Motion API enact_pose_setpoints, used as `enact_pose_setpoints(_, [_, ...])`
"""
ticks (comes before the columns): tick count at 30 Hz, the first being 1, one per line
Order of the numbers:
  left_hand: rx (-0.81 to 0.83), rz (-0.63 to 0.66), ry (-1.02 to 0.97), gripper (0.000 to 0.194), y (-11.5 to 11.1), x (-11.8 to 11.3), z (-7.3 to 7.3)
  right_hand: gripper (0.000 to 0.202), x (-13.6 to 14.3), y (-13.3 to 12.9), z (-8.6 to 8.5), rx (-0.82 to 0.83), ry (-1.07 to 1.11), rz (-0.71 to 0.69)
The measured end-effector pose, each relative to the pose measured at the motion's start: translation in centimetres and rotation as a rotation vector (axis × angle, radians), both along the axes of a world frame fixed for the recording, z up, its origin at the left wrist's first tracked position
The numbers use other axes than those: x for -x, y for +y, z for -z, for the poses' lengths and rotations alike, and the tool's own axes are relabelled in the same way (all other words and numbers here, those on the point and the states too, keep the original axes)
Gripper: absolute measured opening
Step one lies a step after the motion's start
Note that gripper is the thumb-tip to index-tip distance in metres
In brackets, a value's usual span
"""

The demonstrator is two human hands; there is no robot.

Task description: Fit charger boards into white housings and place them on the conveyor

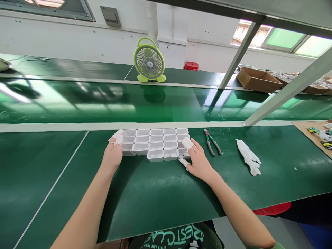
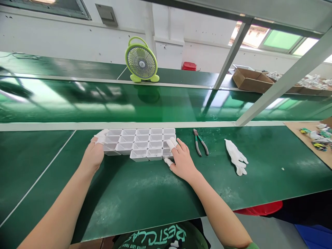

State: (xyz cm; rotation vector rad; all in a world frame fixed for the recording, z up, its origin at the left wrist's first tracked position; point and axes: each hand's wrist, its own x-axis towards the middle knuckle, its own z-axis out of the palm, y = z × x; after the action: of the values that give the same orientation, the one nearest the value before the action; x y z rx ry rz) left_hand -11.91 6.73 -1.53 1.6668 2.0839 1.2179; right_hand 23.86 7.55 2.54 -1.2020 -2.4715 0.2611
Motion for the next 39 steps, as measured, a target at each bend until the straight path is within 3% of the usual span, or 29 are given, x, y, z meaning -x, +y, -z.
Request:
enact_pose_setpoints(7, [-0.055,-0.108,0.089,0.054,-0.7,-2.2,-2.3,0.031,-0.1,0.0,0.2,0.049,0.001,0.005])
enact_pose_setpoints(10, [-0.128,-0.005,0.275,0.053,-1.3,-4.3,-3.1,0.033,-0.1,0.0,0.3,0.042,0.009,0.007])
enact_pose_setpoints(15, [-0.180,0.162,0.478,0.049,-2.0,-6.2,-2.6,0.051,-0.1,-0.1,0.2,-0.012,0.030,-0.014])
enact_pose_setpoints(20, [-0.132,0.235,0.519,0.046,-1.9,-6.2,-1.8,0.052,-0.1,-0.1,0.0,-0.054,0.004,-0.011])
enact_pose_setpoints(24, [-0.104,0.282,0.518,0.038,-2.1,-6.7,-2.0,0.048,0.3,-0.1,-0.2,-0.053,-0.055,0.020])
enact_pose_setpoints(33, [-0.112,0.282,0.563,0.033,-2.4,-7.2,-2.5,0.066,1.5,0.2,-0.5,-0.068,-0.075,0.152])
enact_pose_setpoints(39, [-0.121,0.289,0.535,0.032,-2.3,-7.4,-2.5,0.078,1.8,0.2,-0.2,-0.101,-0.041,0.151])
